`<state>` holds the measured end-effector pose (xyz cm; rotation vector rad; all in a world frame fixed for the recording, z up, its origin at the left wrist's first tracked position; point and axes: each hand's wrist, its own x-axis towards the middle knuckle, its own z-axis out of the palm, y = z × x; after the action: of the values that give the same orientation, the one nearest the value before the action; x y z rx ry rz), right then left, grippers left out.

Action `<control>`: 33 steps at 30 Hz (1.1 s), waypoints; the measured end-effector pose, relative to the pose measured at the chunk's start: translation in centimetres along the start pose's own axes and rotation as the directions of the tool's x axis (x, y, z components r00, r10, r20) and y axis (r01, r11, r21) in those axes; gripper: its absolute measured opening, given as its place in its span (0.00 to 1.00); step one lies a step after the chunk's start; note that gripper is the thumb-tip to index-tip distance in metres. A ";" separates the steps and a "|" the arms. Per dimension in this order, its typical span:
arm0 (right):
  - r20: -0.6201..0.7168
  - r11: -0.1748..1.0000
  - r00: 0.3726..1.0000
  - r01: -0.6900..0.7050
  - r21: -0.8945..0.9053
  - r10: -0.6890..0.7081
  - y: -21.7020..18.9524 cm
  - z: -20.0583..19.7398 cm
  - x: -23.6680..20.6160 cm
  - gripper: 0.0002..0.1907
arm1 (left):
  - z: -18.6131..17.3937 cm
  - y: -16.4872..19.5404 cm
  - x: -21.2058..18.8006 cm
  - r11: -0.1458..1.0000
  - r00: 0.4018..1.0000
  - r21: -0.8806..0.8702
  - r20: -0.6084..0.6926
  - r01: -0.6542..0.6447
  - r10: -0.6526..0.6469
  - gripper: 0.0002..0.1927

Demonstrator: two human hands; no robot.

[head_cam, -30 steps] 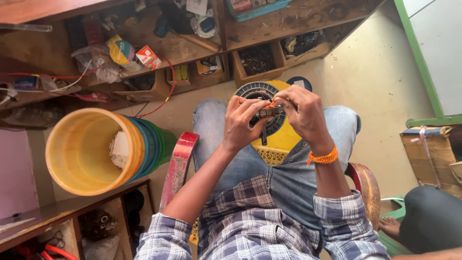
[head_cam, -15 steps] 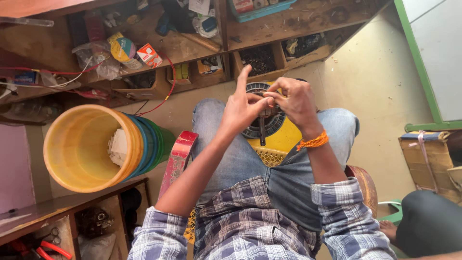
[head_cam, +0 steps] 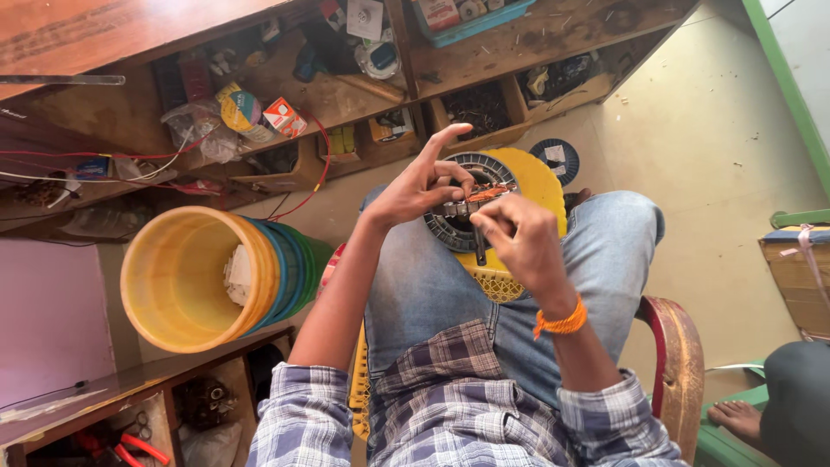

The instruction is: The person sits on a chair and works on a circular electrical component resting on a yellow stand. They use their hands to adjust copper windings and a green-handled screwdriver to tighten or align parts. The person briefly picks up a marker and then returns to manipulating the component.

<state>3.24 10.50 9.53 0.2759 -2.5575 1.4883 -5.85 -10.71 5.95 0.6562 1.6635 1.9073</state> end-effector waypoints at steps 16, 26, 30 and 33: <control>-0.139 0.890 0.932 -0.263 0.373 0.334 5.1 1.8 -6.2 0.05 | 3.4 2.5 -1.4 0.787 0.931 0.582 -0.134 -0.205 0.341 0.40; -0.212 1.000 0.977 -0.024 0.012 0.026 3.3 -3.0 -1.5 0.03 | 8.9 -0.8 -2.0 0.542 0.760 0.840 -0.345 -0.011 0.550 0.22; -0.112 0.980 0.977 0.171 -0.098 -0.181 1.6 -2.8 1.7 0.03 | 9.4 -1.0 -2.2 0.526 0.747 0.851 -0.355 0.010 0.561 0.23; -0.042 0.961 0.963 0.260 -0.089 -0.265 1.1 -2.3 3.3 0.03 | 9.7 -1.1 -2.1 0.534 0.735 0.845 -0.380 0.030 0.561 0.23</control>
<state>-0.08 12.84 10.51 0.5334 -2.4206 1.2725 2.23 -4.83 6.01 0.6824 3.1601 1.5168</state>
